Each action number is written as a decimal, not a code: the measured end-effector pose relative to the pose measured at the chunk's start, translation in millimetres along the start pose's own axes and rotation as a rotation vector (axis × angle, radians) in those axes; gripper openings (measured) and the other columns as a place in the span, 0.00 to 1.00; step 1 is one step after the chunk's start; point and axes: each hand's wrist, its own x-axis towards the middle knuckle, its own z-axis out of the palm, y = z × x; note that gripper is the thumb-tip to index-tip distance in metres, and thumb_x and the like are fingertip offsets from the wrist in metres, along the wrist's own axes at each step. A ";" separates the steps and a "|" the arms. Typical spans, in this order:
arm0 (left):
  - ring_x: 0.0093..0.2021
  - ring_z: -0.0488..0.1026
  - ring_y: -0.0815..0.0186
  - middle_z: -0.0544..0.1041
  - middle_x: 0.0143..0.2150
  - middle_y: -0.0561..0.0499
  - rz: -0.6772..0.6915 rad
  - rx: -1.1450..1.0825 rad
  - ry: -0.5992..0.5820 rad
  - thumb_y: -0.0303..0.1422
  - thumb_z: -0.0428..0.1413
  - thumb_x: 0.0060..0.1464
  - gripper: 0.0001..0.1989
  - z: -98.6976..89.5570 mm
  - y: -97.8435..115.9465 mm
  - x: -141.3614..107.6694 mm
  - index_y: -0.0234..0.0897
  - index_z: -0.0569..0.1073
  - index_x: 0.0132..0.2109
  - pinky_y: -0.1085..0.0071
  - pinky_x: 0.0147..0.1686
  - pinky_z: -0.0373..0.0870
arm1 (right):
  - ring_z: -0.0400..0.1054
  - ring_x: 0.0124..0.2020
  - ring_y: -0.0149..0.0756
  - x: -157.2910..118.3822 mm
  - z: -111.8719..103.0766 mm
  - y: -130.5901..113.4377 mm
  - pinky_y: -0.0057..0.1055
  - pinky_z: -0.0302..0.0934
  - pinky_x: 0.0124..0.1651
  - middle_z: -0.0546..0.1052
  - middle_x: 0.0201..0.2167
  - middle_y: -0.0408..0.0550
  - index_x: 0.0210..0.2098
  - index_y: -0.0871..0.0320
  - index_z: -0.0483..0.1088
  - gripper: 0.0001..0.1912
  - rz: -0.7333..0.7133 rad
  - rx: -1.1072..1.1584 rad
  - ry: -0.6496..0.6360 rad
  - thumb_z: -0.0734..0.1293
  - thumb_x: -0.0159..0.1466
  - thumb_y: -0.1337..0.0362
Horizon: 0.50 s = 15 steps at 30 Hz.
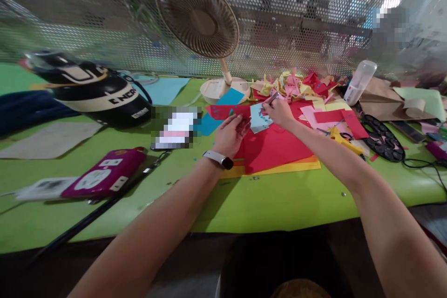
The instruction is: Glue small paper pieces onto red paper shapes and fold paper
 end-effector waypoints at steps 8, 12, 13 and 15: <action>0.32 0.80 0.65 0.79 0.29 0.46 -0.202 0.058 -0.253 0.22 0.60 0.51 0.04 4.0 -7.4 -27.4 0.31 0.72 0.31 0.68 0.42 0.77 | 0.78 0.37 0.39 -58.7 -40.0 0.8 0.33 0.72 0.40 0.81 0.34 0.52 0.38 0.62 0.73 0.11 -0.132 0.240 0.064 0.62 0.66 0.62; 0.33 0.80 0.64 0.78 0.30 0.47 -0.247 0.060 -0.301 0.21 0.61 0.49 0.05 6.4 -11.6 -38.4 0.31 0.73 0.30 0.66 0.44 0.77 | 0.77 0.39 0.40 -84.4 -40.4 4.8 0.36 0.71 0.43 0.81 0.36 0.52 0.38 0.60 0.73 0.11 -0.200 0.136 0.097 0.62 0.65 0.61; 0.33 0.80 0.63 0.78 0.30 0.47 -0.251 0.065 -0.301 0.21 0.62 0.49 0.05 6.4 -12.4 -39.3 0.31 0.73 0.30 0.66 0.44 0.77 | 0.77 0.38 0.40 -87.9 -39.6 6.0 0.36 0.71 0.42 0.81 0.36 0.52 0.38 0.60 0.73 0.11 -0.204 0.121 0.097 0.62 0.65 0.60; 0.33 0.80 0.63 0.78 0.29 0.47 -0.261 0.078 -0.295 0.22 0.62 0.49 0.05 5.7 -13.5 -39.3 0.31 0.73 0.30 0.65 0.44 0.77 | 0.77 0.37 0.39 -92.0 -37.5 8.6 0.35 0.71 0.41 0.80 0.36 0.51 0.38 0.59 0.73 0.11 -0.208 0.123 0.094 0.62 0.65 0.60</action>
